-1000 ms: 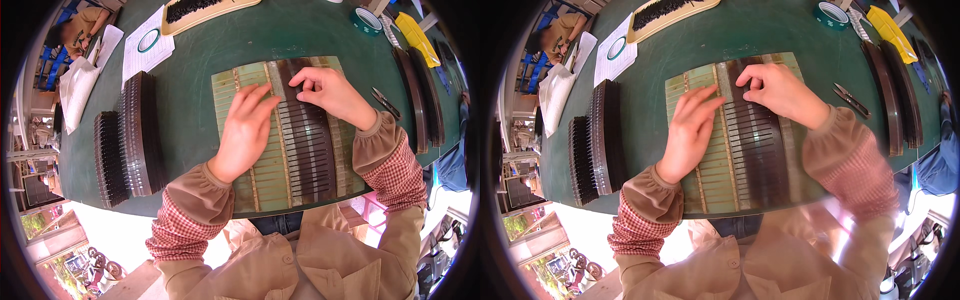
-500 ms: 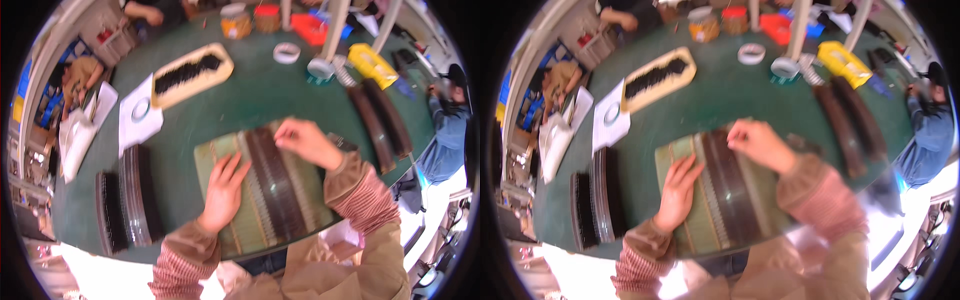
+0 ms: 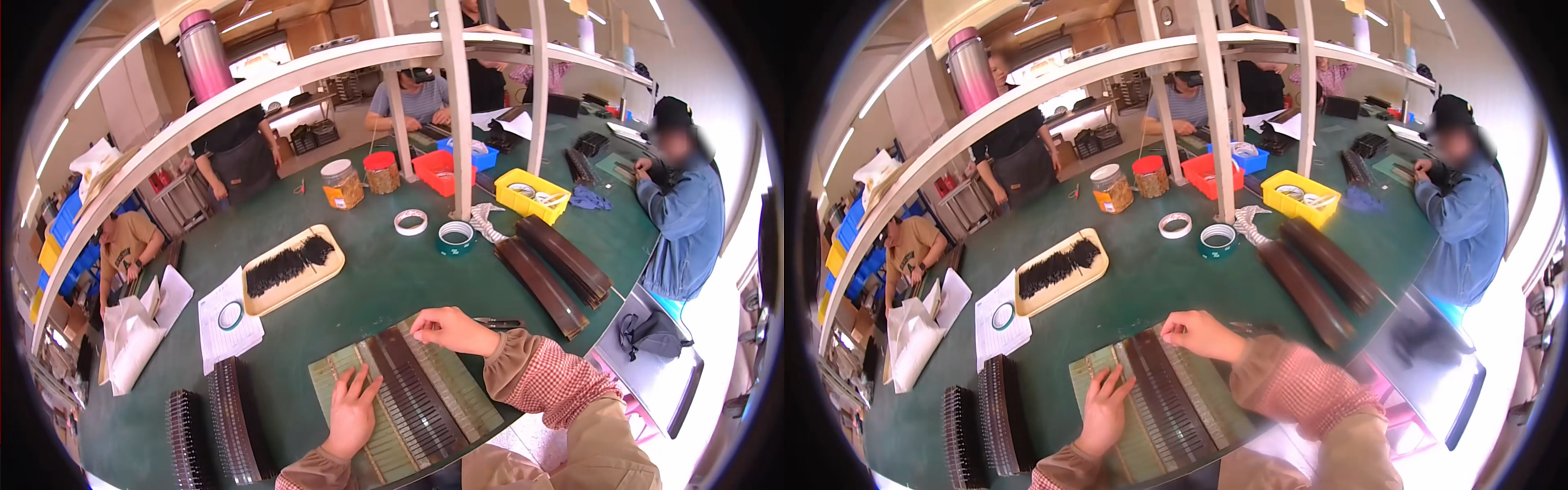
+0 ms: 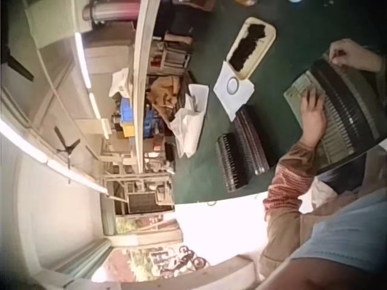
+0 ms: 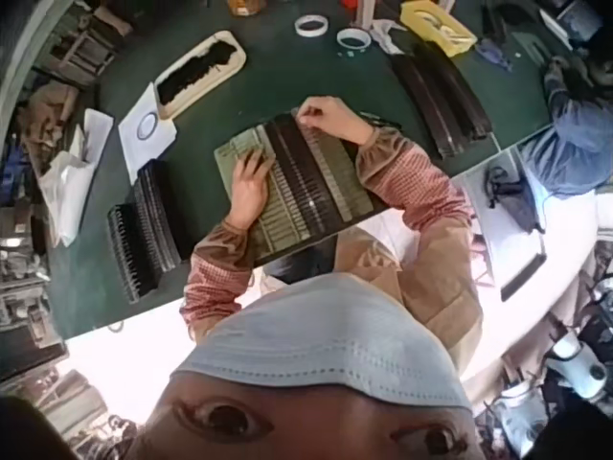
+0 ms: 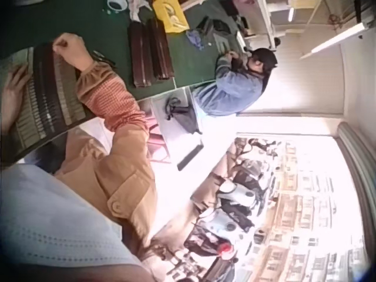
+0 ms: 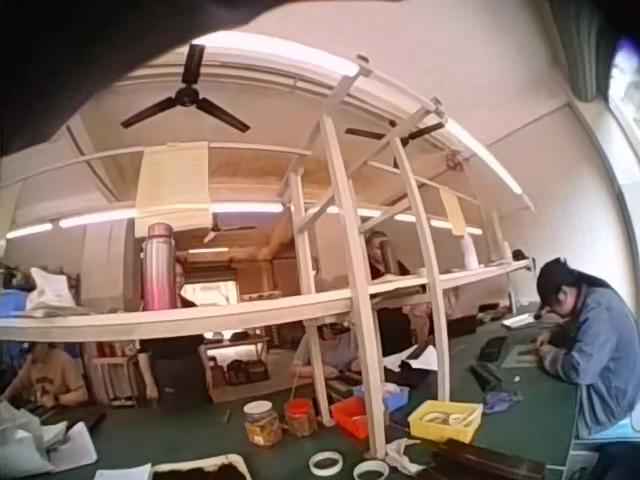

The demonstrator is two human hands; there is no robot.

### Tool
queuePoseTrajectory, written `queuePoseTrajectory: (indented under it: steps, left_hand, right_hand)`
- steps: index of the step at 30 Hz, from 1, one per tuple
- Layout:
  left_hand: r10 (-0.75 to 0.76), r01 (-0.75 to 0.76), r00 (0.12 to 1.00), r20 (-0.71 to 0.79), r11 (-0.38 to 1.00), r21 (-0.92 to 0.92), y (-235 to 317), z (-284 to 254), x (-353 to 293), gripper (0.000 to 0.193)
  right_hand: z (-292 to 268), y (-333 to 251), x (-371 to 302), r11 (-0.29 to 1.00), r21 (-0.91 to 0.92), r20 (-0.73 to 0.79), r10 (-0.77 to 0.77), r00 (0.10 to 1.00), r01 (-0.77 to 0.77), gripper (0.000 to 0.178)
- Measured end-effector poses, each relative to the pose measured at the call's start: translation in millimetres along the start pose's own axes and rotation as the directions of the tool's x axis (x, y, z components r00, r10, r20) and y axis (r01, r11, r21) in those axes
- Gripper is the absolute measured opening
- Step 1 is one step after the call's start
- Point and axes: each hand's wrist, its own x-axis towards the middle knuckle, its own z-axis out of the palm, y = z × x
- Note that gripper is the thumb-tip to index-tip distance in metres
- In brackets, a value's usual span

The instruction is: Assembling electronic components by manually inserting small pins into a strip template.

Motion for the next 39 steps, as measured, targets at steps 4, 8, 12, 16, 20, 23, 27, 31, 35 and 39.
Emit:
queuePoseTrajectory:
  steps: [4,8,12,16,20,23,27,31,35,39]
  left_hand:
    - [-0.015,0.015,1.0,-0.001,0.996,-0.089,1,3,5,0.046]
    - [-0.075,0.073,0.997,-0.01,0.984,-0.164,1,-1,3,0.038]
    - [-0.106,0.098,0.994,-0.025,0.969,-0.229,7,-1,6,0.036]
    - [-0.162,0.133,0.984,-0.07,0.944,-0.303,9,-7,6,0.027]
    - [-0.184,0.13,0.973,-0.14,0.937,-0.325,7,-10,3,0.016]
    - [-0.231,0.168,0.958,-0.168,0.931,-0.324,7,-12,2,0.012]
    - [-0.217,0.156,0.955,-0.204,0.948,-0.277,4,-13,1,0.009]
    - [-0.274,0.208,0.943,-0.191,0.929,-0.307,5,-9,0,0.009]
    - [-0.357,0.276,0.912,-0.2,0.897,-0.344,-3,0,-6,0.009]
    - [-0.489,0.371,0.856,-0.17,0.809,-0.456,-2,-3,-7,0.008]
  right_hand:
    - [-19,1,-11,0.989,-0.131,-0.018,-0.069,0.997,0.066,0.014]
    - [-46,-6,-28,0.996,-0.057,-0.075,0.059,0.995,-0.063,0.014]
    - [-89,8,-61,0.984,-0.096,-0.284,0.119,0.951,-0.152,0.013]
    - [-118,-4,-88,0.954,-0.017,-0.369,0.272,0.889,-0.3,0.01]
    - [-160,12,-104,0.928,0.238,-0.484,0.37,0.793,-0.288,0.017]
    - [-234,30,-116,0.912,0.349,-0.637,0.399,0.659,-0.215,0.023]
    - [-335,66,-155,0.778,0.628,-0.721,0.566,0.4,0.031,0.037]
    - [-387,96,-205,0.664,0.694,-0.718,0.665,0.207,0.277,0.03]
    - [-411,115,-248,0.656,0.7,-0.708,0.585,0.395,0.283,0.054]
    - [-399,122,-244,0.617,0.69,-0.723,0.56,0.405,0.379,0.074]
